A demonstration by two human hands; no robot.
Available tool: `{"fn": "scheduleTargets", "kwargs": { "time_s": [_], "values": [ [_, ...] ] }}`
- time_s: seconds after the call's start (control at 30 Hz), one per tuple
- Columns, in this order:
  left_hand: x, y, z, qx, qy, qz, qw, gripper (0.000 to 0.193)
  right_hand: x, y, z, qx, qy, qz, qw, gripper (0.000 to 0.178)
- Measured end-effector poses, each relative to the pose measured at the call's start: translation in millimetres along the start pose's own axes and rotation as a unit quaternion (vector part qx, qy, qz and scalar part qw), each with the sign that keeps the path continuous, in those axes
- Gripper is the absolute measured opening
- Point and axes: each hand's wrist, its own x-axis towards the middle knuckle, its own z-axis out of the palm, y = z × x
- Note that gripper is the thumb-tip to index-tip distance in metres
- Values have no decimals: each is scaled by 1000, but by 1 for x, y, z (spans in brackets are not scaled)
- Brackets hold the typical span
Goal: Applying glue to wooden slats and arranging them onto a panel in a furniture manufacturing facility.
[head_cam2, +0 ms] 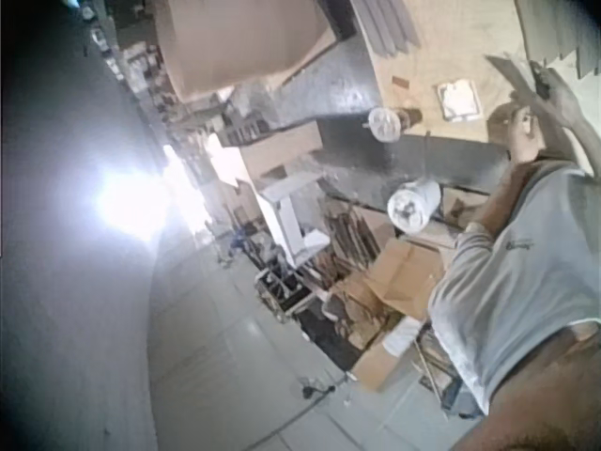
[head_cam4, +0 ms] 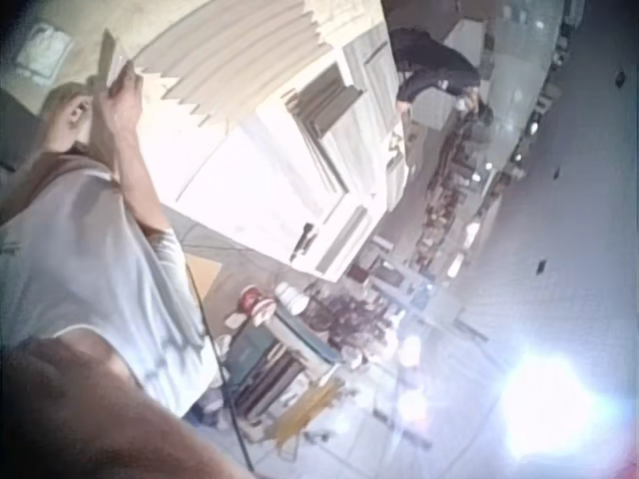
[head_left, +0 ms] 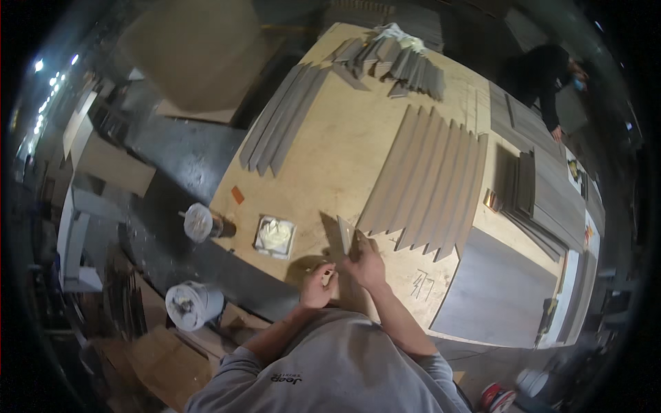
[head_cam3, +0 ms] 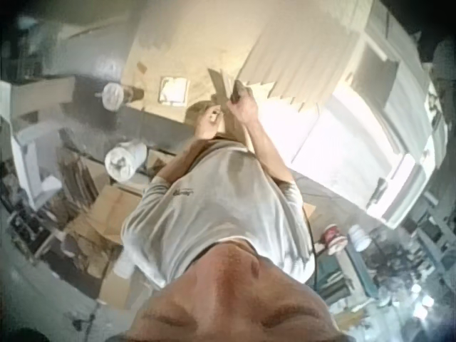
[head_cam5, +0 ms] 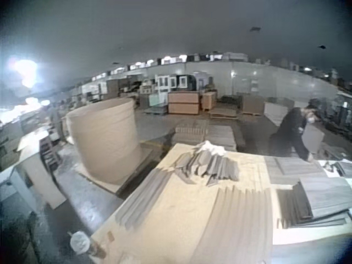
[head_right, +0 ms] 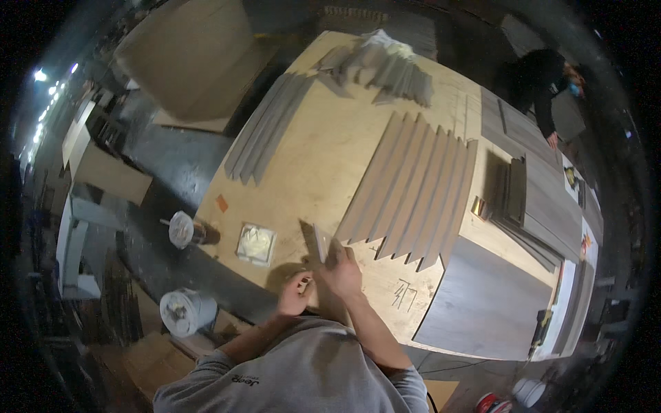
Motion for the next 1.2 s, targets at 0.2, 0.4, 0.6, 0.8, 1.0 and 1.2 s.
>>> {"fn": "scheduleTargets", "kwargs": {
  "time_s": [0.2, 0.4, 0.6, 0.8, 1.0, 1.2],
  "values": [
    [-22, -32, -31, 1, 76, -55, 996, 36, 2, -14, 45, -70, -44, 7, 997, 69],
    [-21, -21, -21, 47, 73, -69, 994, 41, -21, 32, 30, 7, -75, -21, 997, 41],
    [6, -13, -4, 70, -16, -104, 992, 43, -46, 43, 44, 82, -70, -14, 994, 36],
    [-9, -33, 21, -56, -93, -155, 982, 40, -67, 23, 6, -64, -44, -11, 997, 54],
    [-27, 1, 38, -160, -161, -257, 939, 38, -103, 64, -5, -131, 33, -13, 991, 66],
    [-37, -2, 32, -55, -165, -208, 963, 35, -158, 114, -56, -153, 85, 132, 976, 65]
  ]
}}
